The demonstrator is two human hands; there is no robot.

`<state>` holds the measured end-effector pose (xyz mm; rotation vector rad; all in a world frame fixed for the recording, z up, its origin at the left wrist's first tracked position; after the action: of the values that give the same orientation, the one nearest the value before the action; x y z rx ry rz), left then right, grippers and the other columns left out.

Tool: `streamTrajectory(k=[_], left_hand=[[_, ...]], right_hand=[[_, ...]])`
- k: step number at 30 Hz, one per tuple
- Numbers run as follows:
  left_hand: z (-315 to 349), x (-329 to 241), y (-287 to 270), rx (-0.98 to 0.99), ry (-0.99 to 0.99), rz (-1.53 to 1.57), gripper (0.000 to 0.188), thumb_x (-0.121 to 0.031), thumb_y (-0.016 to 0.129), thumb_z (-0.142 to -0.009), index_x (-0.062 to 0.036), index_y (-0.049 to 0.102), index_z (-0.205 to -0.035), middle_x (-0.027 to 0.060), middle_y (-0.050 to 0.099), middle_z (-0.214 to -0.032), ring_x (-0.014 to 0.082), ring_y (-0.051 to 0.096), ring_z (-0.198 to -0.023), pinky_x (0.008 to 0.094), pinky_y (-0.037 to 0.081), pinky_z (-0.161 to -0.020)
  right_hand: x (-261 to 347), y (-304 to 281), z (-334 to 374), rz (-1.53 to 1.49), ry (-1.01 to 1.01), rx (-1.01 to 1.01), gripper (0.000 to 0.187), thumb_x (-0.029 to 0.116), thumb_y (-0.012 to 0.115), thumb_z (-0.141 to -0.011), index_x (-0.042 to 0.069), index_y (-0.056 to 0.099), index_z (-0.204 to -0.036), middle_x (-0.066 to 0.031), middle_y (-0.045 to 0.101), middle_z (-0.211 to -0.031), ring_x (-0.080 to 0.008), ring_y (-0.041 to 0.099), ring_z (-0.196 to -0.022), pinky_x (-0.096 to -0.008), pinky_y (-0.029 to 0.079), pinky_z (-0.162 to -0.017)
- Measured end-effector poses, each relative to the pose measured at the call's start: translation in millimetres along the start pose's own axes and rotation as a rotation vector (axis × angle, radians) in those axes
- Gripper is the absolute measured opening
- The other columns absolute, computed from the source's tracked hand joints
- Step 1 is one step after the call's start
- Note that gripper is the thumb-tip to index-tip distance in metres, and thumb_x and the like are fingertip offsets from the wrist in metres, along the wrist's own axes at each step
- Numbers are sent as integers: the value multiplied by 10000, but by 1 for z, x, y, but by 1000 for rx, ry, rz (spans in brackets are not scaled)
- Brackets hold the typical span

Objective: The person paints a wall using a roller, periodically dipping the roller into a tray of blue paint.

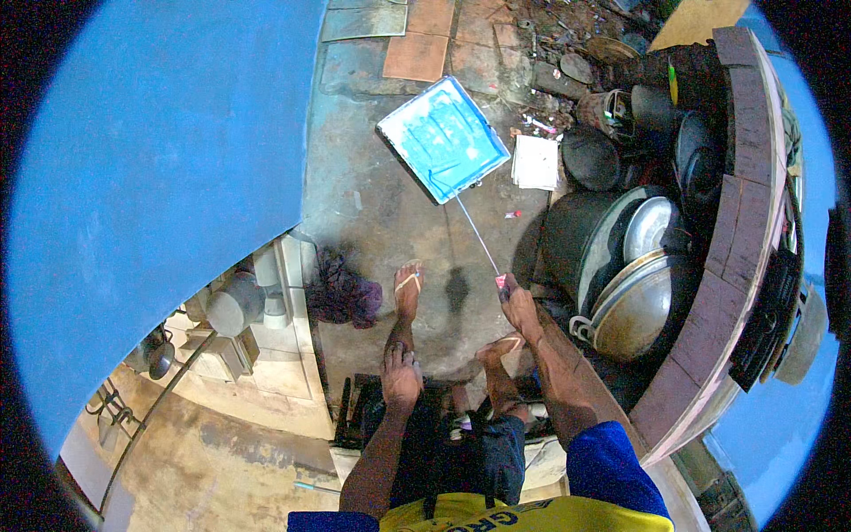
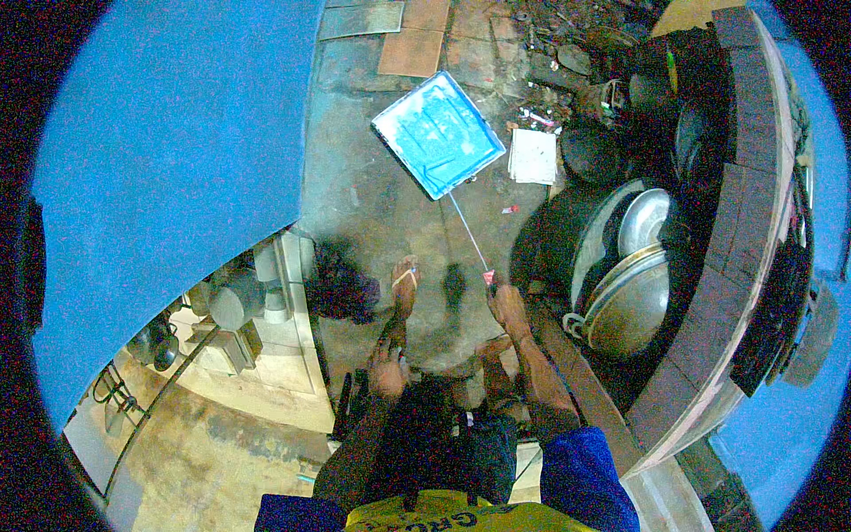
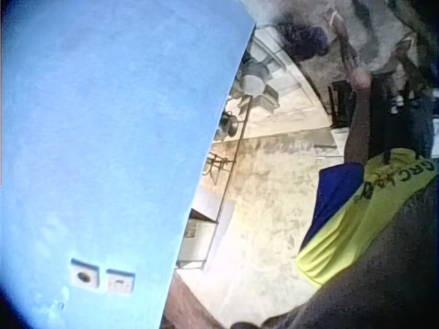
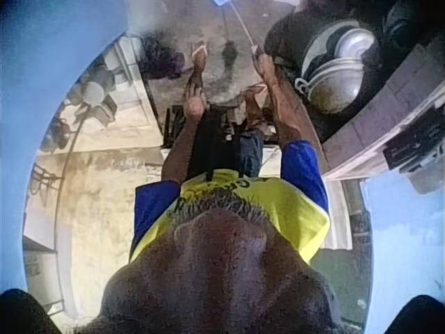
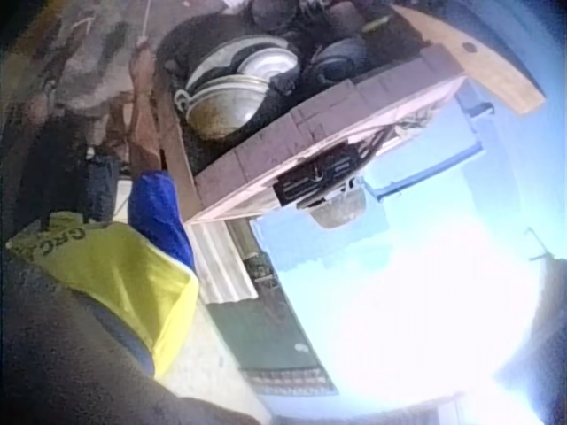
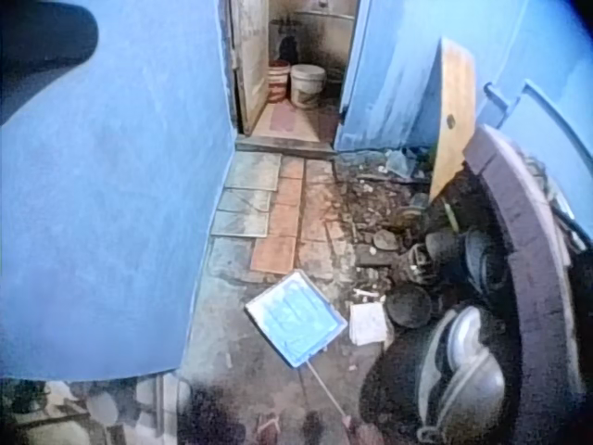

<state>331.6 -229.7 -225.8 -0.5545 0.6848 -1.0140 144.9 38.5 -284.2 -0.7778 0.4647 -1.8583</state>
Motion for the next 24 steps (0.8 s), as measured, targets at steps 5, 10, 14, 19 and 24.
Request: streamTrajectory(k=[5,10,14,19,24], left_hand=[[-1,-2,1,3,15,-24,397,-265,473,-896,-51,574,-1214,159,443,-1366,342,390,-1280,508,299,-1057],[-1,-2,3,22,-13,-24,397,-271,461,-899,-51,576,-1209,160,429,-1384,344,369,-1303,512,304,-1056],[-2,-2,-1,23,-9,18,404,-279,447,-900,-51,582,-1203,145,412,-1404,345,341,-1324,514,299,-1060],[3,7,4,16,-7,-2,396,-271,465,-889,-56,585,-1198,141,404,-1408,341,336,-1324,505,307,-1053],[-3,-3,-7,101,1,-61,402,-267,490,-881,-69,557,-1224,144,414,-1387,329,359,-1300,494,319,-1043]], right_hand=[[0,-2,-3,28,-129,5,431,272,518,-908,-29,465,-1212,-315,597,-834,-492,575,-841,-533,464,-712],[-24,10,4,85,-15,98,380,232,577,-849,-6,522,-1139,-283,621,-843,-469,597,-839,-524,488,-708],[-33,4,11,90,14,-25,249,186,622,-804,13,619,-984,-237,657,-837,-438,634,-830,-512,523,-711],[-11,-15,15,60,6,24,212,203,611,-816,0,637,-873,-255,649,-848,-444,628,-850,-516,517,-737],[-29,1,7,95,23,21,227,203,618,-806,4,641,-913,-258,647,-854,-446,631,-837,-519,514,-725]])
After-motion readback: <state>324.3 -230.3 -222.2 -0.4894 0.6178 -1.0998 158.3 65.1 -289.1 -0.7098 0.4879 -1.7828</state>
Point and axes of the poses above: each hand's wrist, its own z-axis away from the middle knuckle, its own y-axis out of the palm, x = y × z, the point moved 7 cm from there along -z, towards the middle knuckle
